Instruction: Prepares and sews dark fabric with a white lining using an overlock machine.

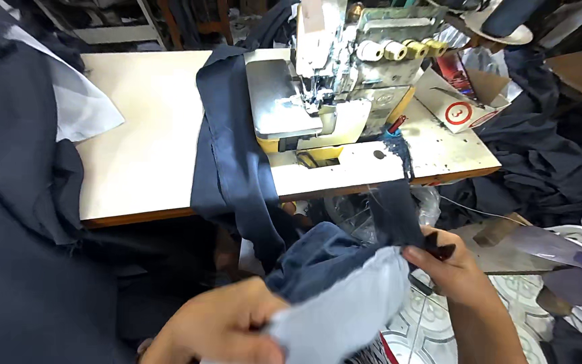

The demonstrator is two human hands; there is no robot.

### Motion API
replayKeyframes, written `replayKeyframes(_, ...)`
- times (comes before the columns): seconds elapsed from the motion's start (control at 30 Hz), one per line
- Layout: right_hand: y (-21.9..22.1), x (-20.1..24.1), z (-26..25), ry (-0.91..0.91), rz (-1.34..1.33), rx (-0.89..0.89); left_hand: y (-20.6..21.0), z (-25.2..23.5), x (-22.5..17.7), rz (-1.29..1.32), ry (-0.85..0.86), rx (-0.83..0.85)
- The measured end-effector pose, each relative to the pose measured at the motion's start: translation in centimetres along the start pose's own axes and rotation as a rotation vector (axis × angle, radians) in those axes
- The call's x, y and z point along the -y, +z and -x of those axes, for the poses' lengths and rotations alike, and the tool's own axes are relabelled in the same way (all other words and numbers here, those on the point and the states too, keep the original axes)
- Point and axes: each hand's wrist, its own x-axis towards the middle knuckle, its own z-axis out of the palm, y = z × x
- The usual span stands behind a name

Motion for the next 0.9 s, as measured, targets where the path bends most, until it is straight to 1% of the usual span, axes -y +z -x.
replayKeyframes(0.03,0.0,0.5,-0.1,-0.036,-0.028,0.028,0.0,-0.2,-1.1,0.046,0.052,0.057)
replayKeyframes(0.07,0.1,1.0,-0.1,-0.039,-0.024,0.017,0.0,-0.2,-1.5,0.034,0.064,0.045)
replayKeyframes(0.13,0.0,0.9,-0.3,0.063,0.012,-0.123,-0.6,0.6,-0.2,-0.163,-0.024,-0.148)
replayKeyframes(0.17,0.0,0.2,-0.5,0.130,0.040,-0.192,-0.9,1.2,1.1,-0.272,-0.091,-0.250)
replayKeyframes(0.2,-0.1,-0.6,-0.6,0.181,0.080,-0.224,-1.1,1.8,2.4,-0.349,-0.154,-0.323)
replayKeyframes(0.27,0.3,-2.0,-0.6,0.253,0.163,-0.212,-1.2,2.7,4.1,-0.401,-0.225,-0.395)
replayKeyframes(0.33,0.4,-2.9,-0.2,0.322,0.204,-0.195,-1.0,3.6,4.9,-0.403,-0.268,-0.452)
replayKeyframes(0.4,0.2,-3.4,-0.1,0.353,0.201,-0.199,-1.2,4.3,5.3,-0.391,-0.290,-0.499)
replayKeyframes(0.5,-0.1,-3.5,-0.4,0.352,0.193,-0.172,-1.6,4.8,5.5,-0.381,-0.298,-0.551)
replayKeyframes(0.67,-0.3,-3.8,-0.2,0.355,0.206,-0.153,-1.9,5.2,6.5,-0.390,-0.312,-0.599)
replayKeyframes(0.8,-1.2,-4.1,0.3,0.436,0.207,-0.179,-2.0,5.3,7.2,-0.402,-0.328,-0.667)
replayKeyframes(0.9,-1.9,-4.5,0.7,0.509,0.199,-0.223,-1.2,4.3,6.8,-0.393,-0.306,-0.722)
